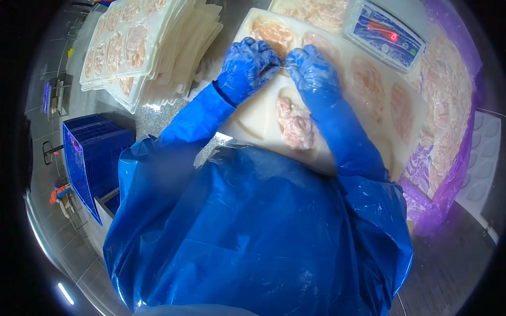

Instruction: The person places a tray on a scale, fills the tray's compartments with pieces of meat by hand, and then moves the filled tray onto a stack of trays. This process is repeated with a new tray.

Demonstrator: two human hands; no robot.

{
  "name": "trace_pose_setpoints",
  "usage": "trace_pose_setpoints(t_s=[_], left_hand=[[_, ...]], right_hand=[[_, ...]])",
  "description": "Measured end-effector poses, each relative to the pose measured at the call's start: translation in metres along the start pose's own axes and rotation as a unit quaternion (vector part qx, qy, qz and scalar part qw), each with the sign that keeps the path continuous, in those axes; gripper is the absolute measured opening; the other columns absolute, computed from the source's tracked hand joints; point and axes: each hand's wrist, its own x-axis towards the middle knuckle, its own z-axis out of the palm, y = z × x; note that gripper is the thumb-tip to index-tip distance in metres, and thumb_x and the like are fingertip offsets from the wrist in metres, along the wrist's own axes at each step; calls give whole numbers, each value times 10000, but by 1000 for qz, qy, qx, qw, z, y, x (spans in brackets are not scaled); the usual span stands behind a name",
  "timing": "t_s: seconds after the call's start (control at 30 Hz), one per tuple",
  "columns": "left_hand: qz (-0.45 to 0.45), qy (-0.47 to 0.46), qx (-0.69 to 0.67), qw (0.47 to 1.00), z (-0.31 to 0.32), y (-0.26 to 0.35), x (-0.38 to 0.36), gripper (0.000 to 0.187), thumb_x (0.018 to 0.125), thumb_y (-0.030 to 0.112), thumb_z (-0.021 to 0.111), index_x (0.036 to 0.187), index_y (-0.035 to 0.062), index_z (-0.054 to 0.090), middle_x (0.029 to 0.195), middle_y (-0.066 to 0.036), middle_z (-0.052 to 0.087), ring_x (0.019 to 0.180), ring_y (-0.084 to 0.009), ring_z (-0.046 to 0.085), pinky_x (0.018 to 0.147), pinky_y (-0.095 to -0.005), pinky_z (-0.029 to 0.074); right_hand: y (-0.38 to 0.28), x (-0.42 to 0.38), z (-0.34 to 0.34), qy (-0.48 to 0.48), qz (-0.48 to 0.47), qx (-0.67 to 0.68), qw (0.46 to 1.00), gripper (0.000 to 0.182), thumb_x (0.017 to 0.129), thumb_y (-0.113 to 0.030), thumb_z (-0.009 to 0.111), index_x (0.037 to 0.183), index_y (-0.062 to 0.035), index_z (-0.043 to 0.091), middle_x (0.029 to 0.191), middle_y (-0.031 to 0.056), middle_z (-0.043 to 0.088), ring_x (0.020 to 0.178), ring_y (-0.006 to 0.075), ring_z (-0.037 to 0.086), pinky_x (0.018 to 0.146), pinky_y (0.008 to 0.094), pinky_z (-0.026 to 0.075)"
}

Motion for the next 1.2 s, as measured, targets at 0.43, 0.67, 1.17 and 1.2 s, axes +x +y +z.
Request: trace_pose_setpoints(t_s=[0.43,0.67,1.17,1.2], left_hand=[[44,19,53,997,-15,-1,-24,318,873,237,633,1174,150,682,1211,-48,645,1125,-292,555,990,-465,404],[-20,6,34,999,-34,-6,-36,576,916,279,591,1458,131,468,1532,-107,414,1421,-345,349,1171,-514,238],[-55,-43,25,997,-9,-1,-44,774,947,430,554,1536,20,262,1583,-213,272,1468,-385,252,1202,-529,140],[-57,-25,59,996,-4,-8,-36,775,952,447,540,1536,22,262,1578,-218,279,1468,-386,251,1202,-528,141]], right_hand=[[9,21,1,-40,84,166,982,205,837,-60,723,1036,-51,677,913,106,699,875,293,682,788,359,547],[-19,24,-21,-29,-13,-52,998,326,855,-224,713,1158,-111,679,1049,118,679,952,310,650,863,397,525],[15,40,59,-61,-65,-222,971,580,1002,-382,455,1508,-106,393,1565,140,359,1459,357,284,1193,540,149],[22,34,55,-58,-84,-161,982,556,1015,-363,436,1510,-113,392,1569,136,352,1460,351,286,1193,543,144]])
